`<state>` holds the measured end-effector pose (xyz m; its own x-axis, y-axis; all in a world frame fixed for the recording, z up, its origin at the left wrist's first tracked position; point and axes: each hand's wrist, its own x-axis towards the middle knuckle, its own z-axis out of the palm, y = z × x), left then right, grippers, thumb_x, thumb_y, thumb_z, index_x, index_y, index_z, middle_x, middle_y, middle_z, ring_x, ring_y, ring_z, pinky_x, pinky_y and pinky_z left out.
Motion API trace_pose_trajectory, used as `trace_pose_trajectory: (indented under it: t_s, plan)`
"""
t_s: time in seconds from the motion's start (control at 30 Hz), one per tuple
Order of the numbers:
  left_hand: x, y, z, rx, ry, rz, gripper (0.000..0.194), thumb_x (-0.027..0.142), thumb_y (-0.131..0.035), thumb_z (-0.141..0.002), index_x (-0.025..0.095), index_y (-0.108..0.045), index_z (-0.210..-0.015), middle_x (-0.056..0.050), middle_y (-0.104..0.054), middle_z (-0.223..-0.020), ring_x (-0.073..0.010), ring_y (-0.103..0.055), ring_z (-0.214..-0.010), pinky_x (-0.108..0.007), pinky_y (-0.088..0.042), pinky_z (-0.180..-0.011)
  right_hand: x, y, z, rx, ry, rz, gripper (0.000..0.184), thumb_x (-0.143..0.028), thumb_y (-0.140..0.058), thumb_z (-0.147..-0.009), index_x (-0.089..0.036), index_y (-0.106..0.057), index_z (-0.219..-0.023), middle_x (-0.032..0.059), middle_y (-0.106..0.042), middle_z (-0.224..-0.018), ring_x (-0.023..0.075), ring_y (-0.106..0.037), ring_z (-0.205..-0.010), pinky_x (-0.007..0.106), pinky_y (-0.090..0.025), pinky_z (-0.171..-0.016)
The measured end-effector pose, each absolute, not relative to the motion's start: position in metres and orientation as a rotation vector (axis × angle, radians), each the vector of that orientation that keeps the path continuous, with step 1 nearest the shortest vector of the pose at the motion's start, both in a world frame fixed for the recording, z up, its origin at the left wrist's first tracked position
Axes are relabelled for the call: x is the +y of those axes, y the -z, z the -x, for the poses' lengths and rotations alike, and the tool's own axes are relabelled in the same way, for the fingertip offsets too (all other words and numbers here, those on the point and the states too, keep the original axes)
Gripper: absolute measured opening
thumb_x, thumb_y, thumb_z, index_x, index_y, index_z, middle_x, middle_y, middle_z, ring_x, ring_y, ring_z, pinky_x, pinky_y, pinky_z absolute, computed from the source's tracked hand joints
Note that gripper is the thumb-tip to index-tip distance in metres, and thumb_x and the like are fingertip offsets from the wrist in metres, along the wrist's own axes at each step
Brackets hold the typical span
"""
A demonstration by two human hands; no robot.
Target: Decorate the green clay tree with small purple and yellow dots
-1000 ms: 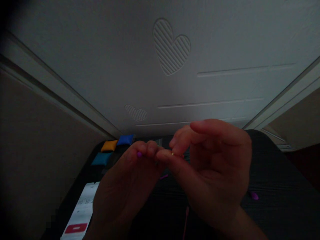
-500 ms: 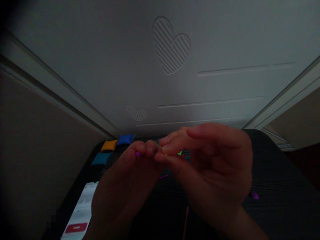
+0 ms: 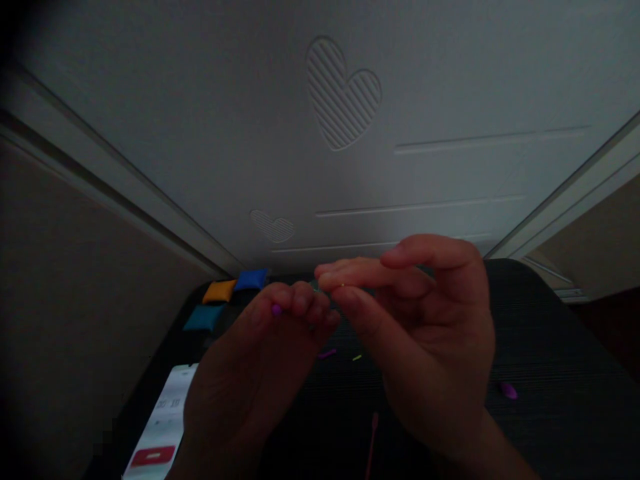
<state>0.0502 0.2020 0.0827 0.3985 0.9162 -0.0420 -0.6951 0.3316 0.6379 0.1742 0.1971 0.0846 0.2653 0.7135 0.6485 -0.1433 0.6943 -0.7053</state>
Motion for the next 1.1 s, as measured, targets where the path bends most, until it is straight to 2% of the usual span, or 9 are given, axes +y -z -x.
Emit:
trace_pose_trajectory:
  t_s: [0.1, 0.3, 0.53, 0.7, 0.9, 1.1]
  plan:
    - [0.202, -0.083, -0.05, 0.445, -1.102, -0.587, 0.006, 0.025, -0.062, -0.07, 0.021, -0.065, -0.073, 0.001, -0.053, -0.073, -0.0107, -0.047, -0.075, -0.026, -0.039, -0.076, 0.198, -0.084, -0.177, -1.16, -0.754, 0.624, 0.037, 0.0, -0.054, -0.074, -0.022, -0.044, -0.101, -0.0032, -0.068, -0.085, 0.0123, -0.063, -0.083, 0.025, -0.055, -0.076]
    - [0.202, -0.083, -0.05, 0.431, -1.097, -0.592, 0.007, 0.024, -0.06, -0.072, 0.02, -0.064, -0.075, 0.002, -0.054, -0.074, -0.0105, -0.046, -0.075, -0.026, -0.037, -0.076, 0.203, -0.084, -0.184, -1.156, -0.948, 0.563, 0.03, -0.002, -0.048, -0.079, -0.022, -0.045, -0.102, -0.0033, -0.068, -0.088, 0.01, -0.063, -0.086, 0.02, -0.053, -0.076]
    - [0.202, -0.081, -0.053, 0.463, -1.087, -0.612, 0.007, 0.024, -0.062, -0.07, 0.019, -0.065, -0.074, 0.001, -0.057, -0.073, -0.0113, -0.048, -0.075, -0.026, -0.038, -0.076, 0.205, -0.084, -0.182, -1.13, -1.048, 0.539, 0.027, -0.005, -0.048, -0.08, -0.023, -0.048, -0.1, -0.0026, -0.068, -0.086, 0.0091, -0.063, -0.081, 0.018, -0.053, -0.073]
    - [0.204, -0.078, -0.057, 0.481, -1.084, -0.595, 0.009, 0.024, -0.064, -0.068, 0.017, -0.066, -0.074, -0.001, -0.061, -0.074, -0.0132, -0.052, -0.078, -0.028, -0.04, -0.079, 0.201, -0.084, -0.181, -1.15, -1.108, 0.523, 0.033, -0.004, -0.053, -0.076, -0.024, -0.049, -0.102, -0.0041, -0.068, -0.086, 0.0089, -0.064, -0.079, 0.016, -0.053, -0.069]
    - [0.204, -0.077, -0.057, 0.435, -1.105, -0.676, 0.012, 0.021, -0.06, -0.072, 0.015, -0.066, -0.081, -0.004, -0.064, -0.088, -0.0157, -0.053, -0.091, -0.03, -0.039, -0.087, 0.191, -0.089, -0.176, -1.102, -1.183, 0.651, 0.032, -0.006, -0.054, -0.077, -0.025, -0.049, -0.103, -0.005, -0.067, -0.088, 0.0073, -0.06, -0.09, 0.014, -0.05, -0.078]
    - [0.203, -0.077, -0.058, 0.39, -1.104, -0.666, 0.012, 0.021, -0.06, -0.073, 0.017, -0.067, -0.081, 0.0, -0.065, -0.086, -0.0102, -0.054, -0.088, -0.022, -0.041, -0.084, 0.189, -0.089, -0.174, -1.146, -1.107, 0.656, 0.033, -0.005, -0.058, -0.074, -0.025, -0.051, -0.1, -0.0065, -0.067, -0.084, 0.0085, -0.059, -0.092, 0.016, -0.049, -0.081]
